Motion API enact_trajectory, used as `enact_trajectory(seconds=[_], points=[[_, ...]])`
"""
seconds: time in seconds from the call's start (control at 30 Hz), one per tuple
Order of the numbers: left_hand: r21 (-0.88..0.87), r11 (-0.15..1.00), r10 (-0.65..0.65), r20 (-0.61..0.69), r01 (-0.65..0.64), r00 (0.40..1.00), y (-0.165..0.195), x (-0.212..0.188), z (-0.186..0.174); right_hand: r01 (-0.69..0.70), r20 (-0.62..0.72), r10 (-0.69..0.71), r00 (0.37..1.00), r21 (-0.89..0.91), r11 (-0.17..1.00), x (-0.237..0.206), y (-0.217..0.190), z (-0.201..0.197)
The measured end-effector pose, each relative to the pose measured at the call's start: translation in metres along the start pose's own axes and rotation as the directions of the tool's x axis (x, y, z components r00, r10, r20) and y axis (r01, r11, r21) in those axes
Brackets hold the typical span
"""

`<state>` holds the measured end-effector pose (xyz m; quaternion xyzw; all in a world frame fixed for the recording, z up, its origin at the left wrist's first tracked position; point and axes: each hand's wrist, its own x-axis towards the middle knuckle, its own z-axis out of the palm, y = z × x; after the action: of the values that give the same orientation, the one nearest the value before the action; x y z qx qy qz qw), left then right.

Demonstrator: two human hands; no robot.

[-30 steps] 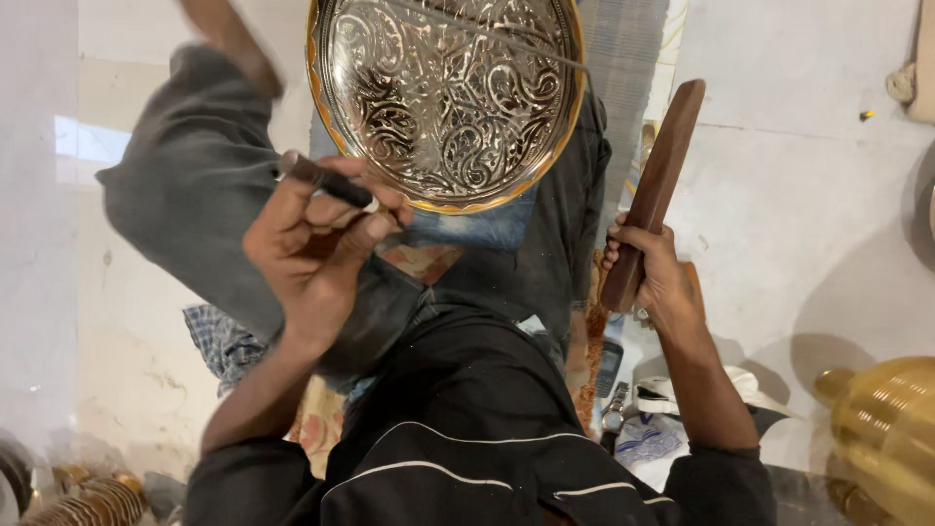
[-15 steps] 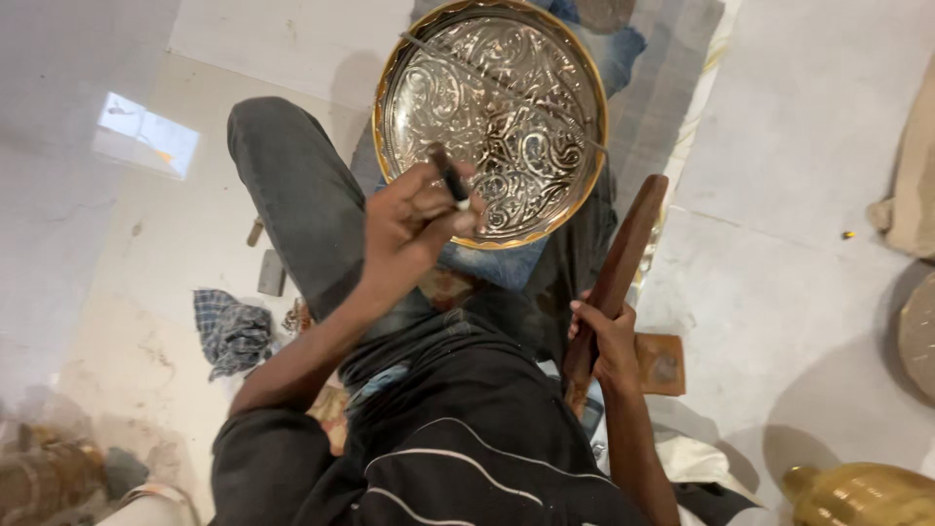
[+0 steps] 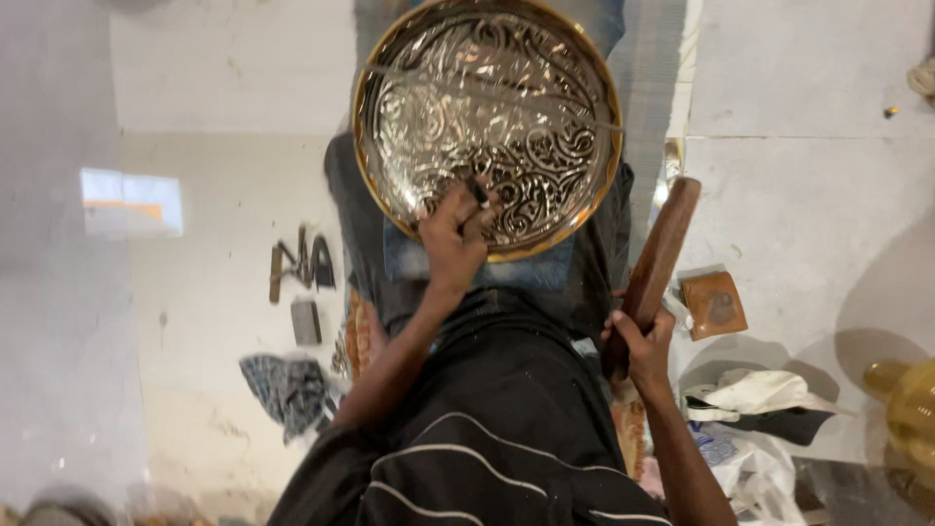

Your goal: The person sits on the floor with an ornate brass tray on their lap and decorates its surface by hammering. They hold a small punch against the tray with one hand and strike it with a wooden mallet in the other, repositioning the punch repeatedly across the pattern, and briefly handle the punch with both hands between strikes.

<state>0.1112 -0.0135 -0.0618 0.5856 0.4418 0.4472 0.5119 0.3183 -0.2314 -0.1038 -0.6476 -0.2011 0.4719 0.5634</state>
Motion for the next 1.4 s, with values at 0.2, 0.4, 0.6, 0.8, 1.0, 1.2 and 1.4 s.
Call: enact_trajectory(seconds=[0.2, 0.4, 0.6, 0.8, 1.0, 1.2, 1.4], points=[[0.112, 0.990, 0.088, 0.018, -0.090, 0.996, 0.000, -0.002, -0.002, 0.229, -0.008, -0.261, 0.965, -0.456, 0.860, 0.010, -0.021, 0.022], [0.295, 0.949, 0.123, -0.027, -0.110, 0.992, -0.009, -0.010, 0.003, 0.301, 0.179, -0.271, 0.946, -0.797, 0.524, 0.038, -0.116, 0.057], [0.304, 0.945, 0.131, -0.001, -0.125, 0.991, -0.019, -0.014, 0.001, 0.419, 0.398, -0.131, 0.908, -0.853, 0.313, 0.068, -0.206, 0.091], [0.373, 0.919, 0.101, 0.096, -0.130, 0.990, -0.021, -0.012, 0.000, 0.418, 0.419, -0.027, 0.907, -0.907, -0.046, 0.072, -0.236, 0.086], [0.339, 0.887, 0.148, 0.436, -0.314, 0.888, -0.018, 0.024, -0.020, 0.401, 0.371, -0.249, 0.895, -0.912, 0.084, 0.060, -0.185, 0.053], [0.217, 0.818, 0.122, 0.839, -0.533, 0.530, -0.006, 0.075, -0.023, 0.349, 0.159, -0.509, 0.846, -0.886, 0.304, 0.034, -0.081, 0.034], [0.013, 0.730, 0.114, 0.983, -0.684, 0.141, 0.015, 0.115, -0.005, 0.110, -0.135, -0.390, 0.911, -0.830, 0.546, -0.011, -0.008, 0.037]])
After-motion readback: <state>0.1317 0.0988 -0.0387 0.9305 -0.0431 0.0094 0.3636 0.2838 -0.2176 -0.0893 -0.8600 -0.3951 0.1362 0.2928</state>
